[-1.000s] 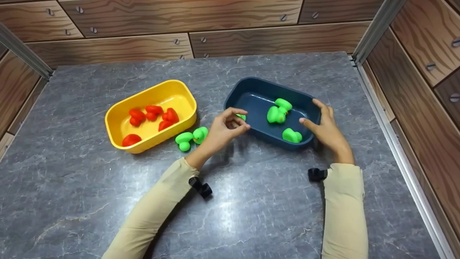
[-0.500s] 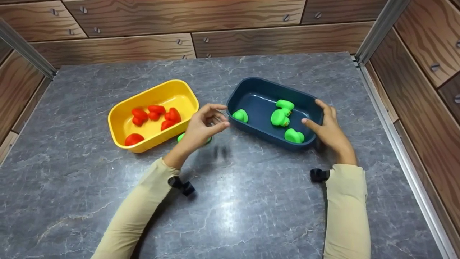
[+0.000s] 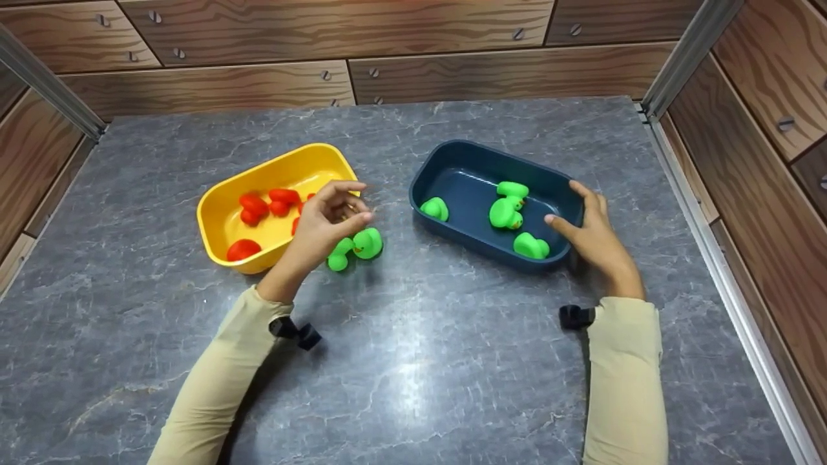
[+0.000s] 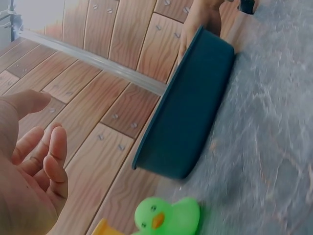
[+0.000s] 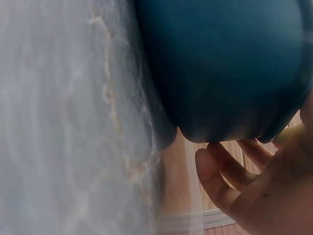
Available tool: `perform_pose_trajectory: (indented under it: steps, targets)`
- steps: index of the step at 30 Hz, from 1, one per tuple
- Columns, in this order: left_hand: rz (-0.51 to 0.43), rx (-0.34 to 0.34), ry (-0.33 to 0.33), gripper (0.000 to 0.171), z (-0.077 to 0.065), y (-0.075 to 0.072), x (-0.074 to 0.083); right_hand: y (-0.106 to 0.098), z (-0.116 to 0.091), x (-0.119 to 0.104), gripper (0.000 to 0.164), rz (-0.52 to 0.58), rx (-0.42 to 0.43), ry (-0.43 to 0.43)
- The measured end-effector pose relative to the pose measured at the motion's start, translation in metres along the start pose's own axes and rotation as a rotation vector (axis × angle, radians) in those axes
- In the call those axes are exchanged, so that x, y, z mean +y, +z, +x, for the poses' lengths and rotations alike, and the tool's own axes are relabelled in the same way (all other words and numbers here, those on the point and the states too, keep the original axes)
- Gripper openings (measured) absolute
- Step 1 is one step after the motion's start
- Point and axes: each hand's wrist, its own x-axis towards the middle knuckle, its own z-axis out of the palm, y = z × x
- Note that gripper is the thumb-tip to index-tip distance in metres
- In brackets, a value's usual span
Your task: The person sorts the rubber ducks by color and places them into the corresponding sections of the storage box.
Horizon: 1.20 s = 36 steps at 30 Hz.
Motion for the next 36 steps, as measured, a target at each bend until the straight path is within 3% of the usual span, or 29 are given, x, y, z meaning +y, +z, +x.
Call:
perform_pose_trajectory:
  steps: [9, 14, 21, 30, 36]
  targets:
    - [0.146, -0.042, -0.067, 0.044, -0.007, -0.015, -0.008, 0.0, -0.001, 0.0, 0.086, -0.017, 0.001, -0.02]
    - [0.256, -0.095, -0.126, 0.047, -0.008, -0.016, -0.011, 0.001, -0.001, 0.001, 0.086, -0.008, -0.01, -0.007]
    - [0.41, -0.148, -0.144, 0.05, -0.009, -0.017, -0.013, 0.001, 0.001, 0.001, 0.084, -0.006, -0.008, -0.013]
    - [0.654, -0.155, -0.2, 0.048, -0.01, -0.018, -0.018, 0.001, 0.001, 0.0, 0.085, -0.005, 0.003, -0.019]
    - [0.757, -0.165, -0.248, 0.047, -0.01, -0.017, -0.017, 0.0, 0.0, 0.0, 0.084, -0.035, 0.008, -0.034]
